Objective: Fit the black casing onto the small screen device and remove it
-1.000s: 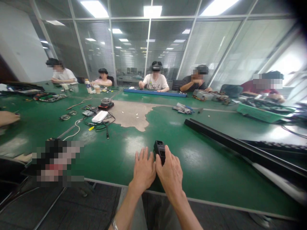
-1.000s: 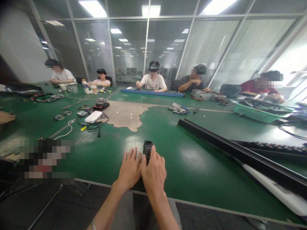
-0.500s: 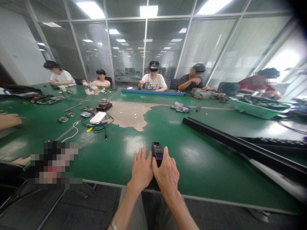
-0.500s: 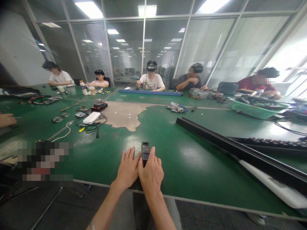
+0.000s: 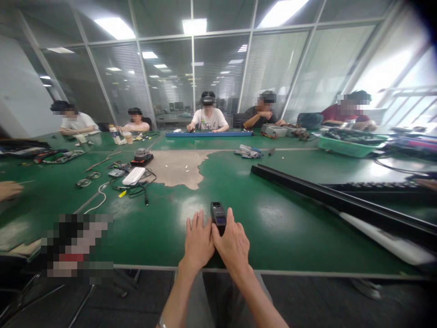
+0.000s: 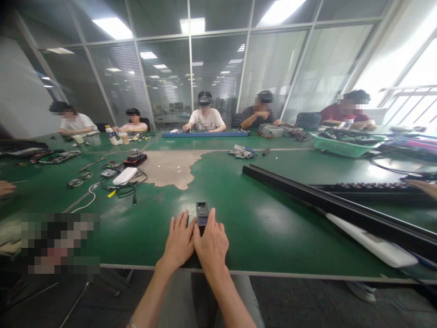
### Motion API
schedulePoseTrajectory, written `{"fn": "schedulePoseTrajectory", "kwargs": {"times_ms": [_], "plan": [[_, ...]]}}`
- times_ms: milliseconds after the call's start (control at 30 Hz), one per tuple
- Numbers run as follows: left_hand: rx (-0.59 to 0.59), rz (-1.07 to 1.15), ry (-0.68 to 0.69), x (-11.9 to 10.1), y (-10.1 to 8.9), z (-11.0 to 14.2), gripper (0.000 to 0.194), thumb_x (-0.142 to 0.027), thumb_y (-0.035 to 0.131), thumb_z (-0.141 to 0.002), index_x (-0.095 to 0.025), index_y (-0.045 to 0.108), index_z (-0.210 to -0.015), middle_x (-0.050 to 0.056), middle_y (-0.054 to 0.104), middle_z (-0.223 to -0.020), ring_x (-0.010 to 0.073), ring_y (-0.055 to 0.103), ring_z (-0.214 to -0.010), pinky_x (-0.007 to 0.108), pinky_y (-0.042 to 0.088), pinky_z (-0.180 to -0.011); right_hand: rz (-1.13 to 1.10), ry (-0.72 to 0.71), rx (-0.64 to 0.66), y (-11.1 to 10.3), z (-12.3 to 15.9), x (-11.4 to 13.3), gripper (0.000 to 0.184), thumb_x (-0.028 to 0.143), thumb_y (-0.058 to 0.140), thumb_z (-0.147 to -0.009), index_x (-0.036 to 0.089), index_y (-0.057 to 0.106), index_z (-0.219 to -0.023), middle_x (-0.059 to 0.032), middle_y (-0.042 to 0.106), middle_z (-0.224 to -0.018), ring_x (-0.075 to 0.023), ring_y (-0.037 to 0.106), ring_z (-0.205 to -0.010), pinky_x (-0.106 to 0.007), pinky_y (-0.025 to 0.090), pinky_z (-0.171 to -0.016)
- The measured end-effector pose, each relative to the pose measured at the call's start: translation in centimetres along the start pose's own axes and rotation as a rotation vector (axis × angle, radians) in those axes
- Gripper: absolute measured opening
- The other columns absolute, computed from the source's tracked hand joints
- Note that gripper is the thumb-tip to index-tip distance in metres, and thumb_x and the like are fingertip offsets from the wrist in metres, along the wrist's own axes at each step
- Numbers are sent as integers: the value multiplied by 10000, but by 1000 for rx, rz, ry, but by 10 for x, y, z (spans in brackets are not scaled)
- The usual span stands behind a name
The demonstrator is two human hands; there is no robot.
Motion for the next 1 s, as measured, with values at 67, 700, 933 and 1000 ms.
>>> {"fn": "schedulePoseTrajectory", "kwargs": {"times_ms": [67, 700, 933, 1000], "plan": [[-5, -2, 10, 0, 1, 0, 459, -361, 362, -983, -249, 490, -1410, 106, 298, -1582, 309, 237, -1461, 577, 169, -1178, 2, -6, -12, 1, 1, 0, 672, 430, 466, -927, 45, 336, -1463, -148, 696, -1065, -285, 594, -997, -346, 444, -810], [69, 34, 6, -1, -4, 1, 613, -380, 486, -879, -231, 406, -1468, 79, 211, -1615, 306, 141, -1488, 555, 101, -1191, -94, -8, 14, -8, -6, 2, 610, 383, 461, -927, 89, 374, -1455, -139, 685, -1120, -277, 586, -1047, -347, 451, -855], [72, 33, 10, -1, -3, 1, 642, -418, 553, -841, -235, 436, -1444, 100, 216, -1612, 322, 143, -1485, 562, 91, -1187, -104, -16, -16, -9, -8, 2, 612, 376, 469, -923, 87, 373, -1454, -136, 682, -1144, -270, 582, -1065, -341, 443, -873], [71, 34, 6, -1, -3, 1, 629, -421, 550, -855, -255, 429, -1449, 104, 224, -1610, 323, 162, -1481, 569, 96, -1183, -108, -12, -28, -10, -10, 3, 611, 372, 475, -920, 88, 377, -1451, -134, 683, -1141, -271, 582, -1063, -341, 442, -874]]}}
Point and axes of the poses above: each hand's wrist, its own z-axis away from the middle knuckle, its own y-axis out of the palm, x = y × z, the point moved 1 cm from there along -z, towards the middle knuckle
